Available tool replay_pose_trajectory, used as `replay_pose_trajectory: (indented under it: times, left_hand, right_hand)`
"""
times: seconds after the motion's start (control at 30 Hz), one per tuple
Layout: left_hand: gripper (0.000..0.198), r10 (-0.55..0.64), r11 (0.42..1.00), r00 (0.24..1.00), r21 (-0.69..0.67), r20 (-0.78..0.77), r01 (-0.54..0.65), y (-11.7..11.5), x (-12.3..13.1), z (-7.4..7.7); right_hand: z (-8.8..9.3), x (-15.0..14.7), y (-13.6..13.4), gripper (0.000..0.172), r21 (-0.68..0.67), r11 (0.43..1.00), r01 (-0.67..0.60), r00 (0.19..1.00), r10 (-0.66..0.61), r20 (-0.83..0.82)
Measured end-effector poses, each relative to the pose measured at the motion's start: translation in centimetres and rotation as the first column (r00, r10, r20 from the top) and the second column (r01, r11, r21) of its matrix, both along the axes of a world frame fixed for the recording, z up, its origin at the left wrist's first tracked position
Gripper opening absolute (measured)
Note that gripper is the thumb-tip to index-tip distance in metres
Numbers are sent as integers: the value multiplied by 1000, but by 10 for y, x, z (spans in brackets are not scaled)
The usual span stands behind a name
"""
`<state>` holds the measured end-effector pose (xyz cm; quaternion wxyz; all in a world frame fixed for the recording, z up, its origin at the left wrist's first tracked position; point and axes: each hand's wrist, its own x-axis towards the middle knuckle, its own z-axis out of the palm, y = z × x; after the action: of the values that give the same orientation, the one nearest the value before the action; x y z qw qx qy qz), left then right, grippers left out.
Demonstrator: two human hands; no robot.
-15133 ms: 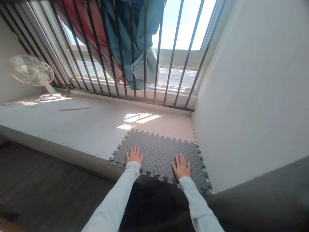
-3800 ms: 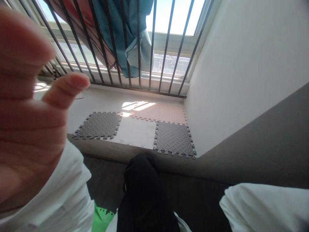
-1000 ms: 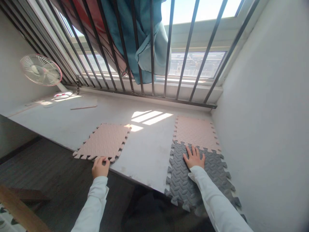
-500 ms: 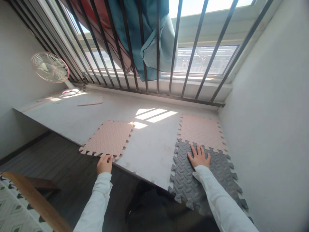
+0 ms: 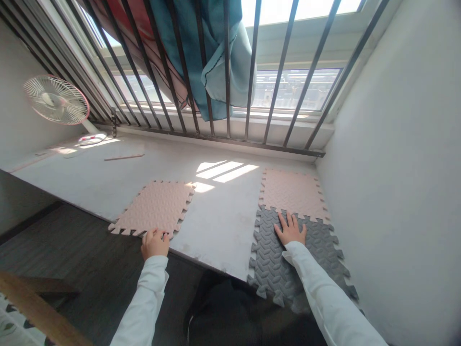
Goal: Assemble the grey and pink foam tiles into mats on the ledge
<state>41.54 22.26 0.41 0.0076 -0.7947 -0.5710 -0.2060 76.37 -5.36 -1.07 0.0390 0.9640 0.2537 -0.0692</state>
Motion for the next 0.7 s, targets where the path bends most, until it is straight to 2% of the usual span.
replay_pose_trajectory:
  times: [0.07,0.13,0.2,0.27,0.33,0.4,0.53,0.7]
  left_hand:
    - [24,-101,995,994,-9,47,102,-8,23,7]
    - [27,-260,960,961,-86,89,268,-21,58,14]
    - [31,-409,877,904,-219,123,427,-41,104,22]
    - [36,-481,783,863,-366,155,502,-64,155,28]
    - [41,-519,658,837,-543,175,522,-87,203,31]
    - [43,-531,586,829,-630,175,509,-105,245,31]
    - [40,-535,561,828,-661,170,498,-120,298,22]
    - [37,-488,559,856,-692,170,456,-115,332,6]
  right_hand:
    - [3,-2,-6,54,33,999,-1,998,3,-60]
    - [8,-10,-20,54,71,997,4,996,2,-86]
    - [13,-22,-41,50,79,997,16,996,-10,-83]
    - [20,-38,-63,49,36,998,57,994,-54,-92]
    - [28,-54,-81,54,-45,992,117,982,-122,-142]
    - [36,-68,-91,60,-100,985,144,972,-160,-175]
    - [44,-84,-90,61,-173,981,92,980,-120,-159]
    - [52,-84,-78,61,-243,970,6,982,-51,-180]
